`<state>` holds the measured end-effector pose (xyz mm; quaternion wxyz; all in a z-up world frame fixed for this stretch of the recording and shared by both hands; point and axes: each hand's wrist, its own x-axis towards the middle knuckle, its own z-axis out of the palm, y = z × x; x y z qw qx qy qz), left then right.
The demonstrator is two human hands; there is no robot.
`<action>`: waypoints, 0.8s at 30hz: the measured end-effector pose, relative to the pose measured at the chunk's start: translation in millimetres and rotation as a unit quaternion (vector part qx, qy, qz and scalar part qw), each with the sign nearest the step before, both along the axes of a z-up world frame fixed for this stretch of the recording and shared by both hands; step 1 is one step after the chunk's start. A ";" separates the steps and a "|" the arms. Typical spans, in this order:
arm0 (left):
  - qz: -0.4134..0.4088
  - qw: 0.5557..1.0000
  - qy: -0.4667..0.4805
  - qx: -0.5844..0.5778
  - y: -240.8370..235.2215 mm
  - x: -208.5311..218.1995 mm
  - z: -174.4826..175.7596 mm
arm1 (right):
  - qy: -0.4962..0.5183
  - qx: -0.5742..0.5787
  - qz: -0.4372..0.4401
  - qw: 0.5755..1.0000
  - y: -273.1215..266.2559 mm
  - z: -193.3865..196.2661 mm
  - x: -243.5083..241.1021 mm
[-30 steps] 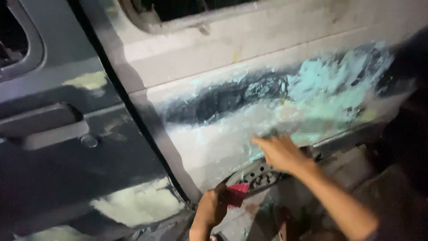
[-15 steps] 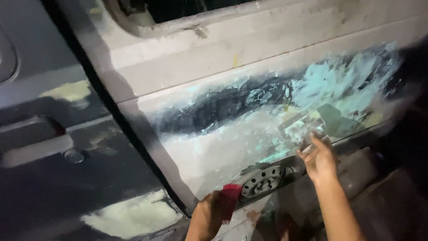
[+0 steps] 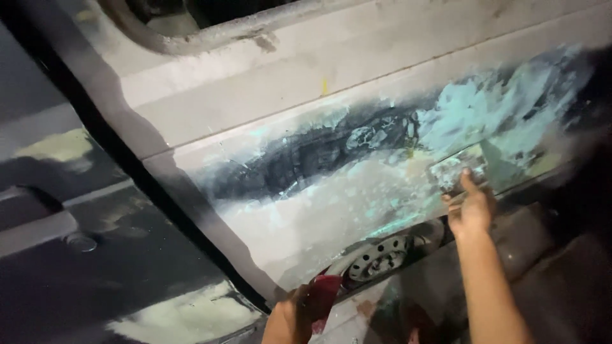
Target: The person applies a light green body filler to a damaged section of a car door using a red plastic spreader and a metal scraper. They smooth the filler over the surface and scrape off excess material, then briefly pick up a small container of the filler.
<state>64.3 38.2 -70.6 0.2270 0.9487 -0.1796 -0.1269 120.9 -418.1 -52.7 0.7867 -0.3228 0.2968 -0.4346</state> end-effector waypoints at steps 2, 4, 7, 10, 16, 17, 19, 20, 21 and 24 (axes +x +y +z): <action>0.011 0.999 -0.004 -0.031 5.7 1.6 -5.3 | 0.012 -0.022 0.000 1.000 16.0 29.2 -4.1; 0.018 0.998 -0.006 -0.063 7.3 0.8 -12.1 | 0.025 -0.045 -0.004 0.999 22.0 45.0 -9.3; 0.052 0.997 -0.002 -0.059 9.7 3.9 -21.9 | 0.066 -0.076 0.016 0.995 21.5 54.1 -4.2; 0.015 0.997 -0.013 -0.076 4.4 8.9 -18.7 | 0.028 -0.109 -0.028 0.993 13.7 50.3 -2.8; 0.034 0.994 0.101 -0.028 -20.9 -8.9 38.8 | 0.017 -0.043 0.007 0.999 -16.1 5.8 1.7; 0.024 0.995 0.085 -0.044 -19.3 -14.6 43.5 | 0.045 -0.023 0.020 0.999 -12.0 3.3 -0.6; 0.015 0.996 0.070 -0.061 -18.2 -18.4 32.2 | 0.074 -0.003 0.034 0.997 -0.4 10.3 -7.2; 0.036 0.997 0.030 -0.068 -17.8 -15.8 16.0 | 0.065 -0.002 0.056 0.996 7.9 19.6 -11.1; 0.058 0.995 -0.009 -0.075 -17.6 -13.3 -0.2 | 0.056 -0.001 0.079 0.995 16.1 28.9 -15.1; 0.029 0.996 -0.001 -0.080 -14.9 -13.0 -1.3 | 0.005 -0.046 0.014 0.999 35.4 42.6 -17.0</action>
